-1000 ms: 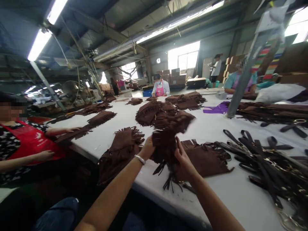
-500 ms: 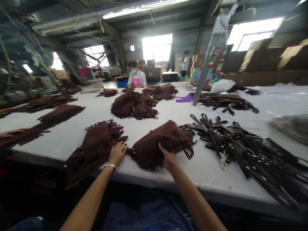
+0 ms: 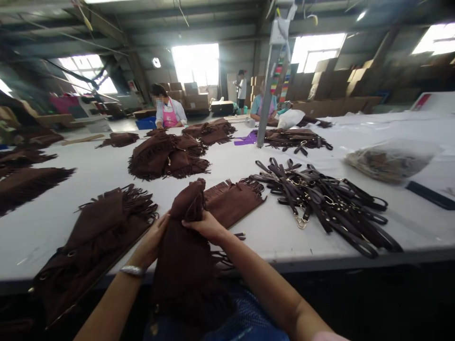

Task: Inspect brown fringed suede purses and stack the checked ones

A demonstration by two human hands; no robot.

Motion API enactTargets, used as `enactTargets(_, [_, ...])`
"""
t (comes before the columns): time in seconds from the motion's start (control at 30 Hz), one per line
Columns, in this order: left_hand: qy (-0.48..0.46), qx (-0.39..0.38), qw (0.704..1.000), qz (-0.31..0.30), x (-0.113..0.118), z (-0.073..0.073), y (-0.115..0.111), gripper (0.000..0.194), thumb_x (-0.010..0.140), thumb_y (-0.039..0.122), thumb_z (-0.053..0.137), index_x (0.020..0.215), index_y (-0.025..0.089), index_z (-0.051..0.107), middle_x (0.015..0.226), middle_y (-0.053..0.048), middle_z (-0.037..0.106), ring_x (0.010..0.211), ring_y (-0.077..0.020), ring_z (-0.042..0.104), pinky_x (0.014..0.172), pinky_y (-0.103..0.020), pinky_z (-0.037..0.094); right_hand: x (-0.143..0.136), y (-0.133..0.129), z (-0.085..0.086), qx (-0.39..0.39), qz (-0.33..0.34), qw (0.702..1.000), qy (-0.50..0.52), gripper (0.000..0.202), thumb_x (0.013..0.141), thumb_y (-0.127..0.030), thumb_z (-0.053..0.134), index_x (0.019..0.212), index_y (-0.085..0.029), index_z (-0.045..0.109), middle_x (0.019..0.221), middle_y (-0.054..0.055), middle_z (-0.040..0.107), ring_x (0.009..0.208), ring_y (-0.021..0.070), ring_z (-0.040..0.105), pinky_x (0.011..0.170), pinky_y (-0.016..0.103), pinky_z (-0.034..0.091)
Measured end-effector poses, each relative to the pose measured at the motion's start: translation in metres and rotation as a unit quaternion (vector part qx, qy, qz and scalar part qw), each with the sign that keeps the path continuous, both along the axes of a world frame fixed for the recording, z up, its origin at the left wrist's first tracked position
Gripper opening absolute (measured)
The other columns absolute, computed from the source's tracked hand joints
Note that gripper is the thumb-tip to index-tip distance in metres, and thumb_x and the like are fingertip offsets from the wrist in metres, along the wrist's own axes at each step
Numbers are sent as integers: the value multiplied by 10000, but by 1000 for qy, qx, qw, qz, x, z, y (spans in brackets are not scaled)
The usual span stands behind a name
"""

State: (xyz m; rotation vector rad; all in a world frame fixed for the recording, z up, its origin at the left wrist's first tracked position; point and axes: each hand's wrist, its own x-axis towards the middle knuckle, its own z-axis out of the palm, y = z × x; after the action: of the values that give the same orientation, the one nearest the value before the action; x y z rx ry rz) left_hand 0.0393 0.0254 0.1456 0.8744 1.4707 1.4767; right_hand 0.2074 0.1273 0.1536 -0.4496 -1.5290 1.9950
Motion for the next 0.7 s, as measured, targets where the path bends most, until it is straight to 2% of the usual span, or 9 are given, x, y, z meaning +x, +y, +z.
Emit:
enactTargets(0.07, [-2, 2, 995, 96, -7, 7, -6, 609, 804, 429, 699, 1361, 277, 508, 1143, -84, 710, 891, -221, 712, 790, -346, 601, 12, 1, -8, 78, 21, 996, -26, 409, 742, -464, 719, 1040, -184, 700, 1023, 34, 731, 934, 219, 666, 878, 369, 530])
enactTargets(0.17, [144, 20, 956, 255, -51, 18, -9, 570, 781, 410, 727, 1315, 311, 556, 1197, -38, 686, 994, -213, 684, 889, -352, 572, 49, 22, -19, 271, -25, 957, -102, 345, 873, -444, 586, 1095, -206, 701, 1061, 42, 729, 967, 226, 667, 880, 371, 529])
enactTargets(0.23, [301, 14, 888, 348, -83, 23, -11, 557, 792, 417, 708, 1315, 297, 556, 1234, -21, 665, 1102, -236, 637, 990, -401, 513, 79, 46, -30, 390, -108, 898, -172, 277, 879, -320, 598, 1117, -223, 702, 1121, 64, 714, 1023, 237, 657, 930, 385, 509])
enactTargets(0.33, [529, -18, 735, 424, -102, 22, -13, 644, 820, 383, 663, 1402, 199, 454, 1415, -99, 518, 1301, -326, 469, 1111, -489, 368, 117, 86, -47, 531, -142, 779, -302, 386, 805, -134, 642, 1177, -234, 677, 1310, 107, 617, 1254, 305, 530, 1060, 493, 407])
enactTargets(0.37, [583, -27, 694, 421, -98, 18, -13, 665, 839, 387, 631, 1428, 170, 412, 1485, -133, 425, 1360, -348, 387, 1135, -503, 320, 126, 98, -53, 557, -132, 751, -330, 444, 797, -132, 653, 1225, -251, 647, 1368, 104, 572, 1314, 321, 469, 1085, 537, 365])
enactTargets(0.43, [665, -48, 661, 344, -79, 2, -10, 631, 889, 422, 537, 1444, 161, 388, 1557, -149, 295, 1429, -347, 260, 1160, -513, 250, 136, 116, -61, 591, -100, 718, -353, 504, 808, -189, 674, 1297, -280, 588, 1428, 91, 515, 1364, 328, 405, 1107, 581, 312])
enactTargets(0.57, [716, -147, 677, 84, -45, -47, -3, 507, 929, 492, 411, 1373, 267, 509, 1536, -101, 364, 1439, -316, 253, 1144, -572, 206, 136, 133, -67, 653, -71, 680, -327, 416, 847, -249, 660, 1261, -242, 614, 1360, 96, 582, 1285, 293, 505, 1083, 474, 381])
enactTargets(0.63, [702, -177, 687, 61, -45, -65, -1, 513, 932, 498, 388, 1378, 272, 506, 1541, -90, 357, 1443, -306, 246, 1146, -575, 187, 132, 135, -63, 674, -89, 657, -325, 299, 879, -204, 603, 1172, -212, 660, 1230, 107, 669, 1150, 264, 606, 992, 399, 450])
enactTargets(0.7, [685, -183, 702, 71, -51, -73, 0, 509, 934, 484, 382, 1376, 266, 507, 1543, -80, 356, 1446, -290, 244, 1154, -566, 172, 124, 135, -53, 683, -115, 640, -333, 233, 926, -208, 519, 1094, -185, 679, 1084, 122, 719, 994, 248, 660, 883, 358, 473])
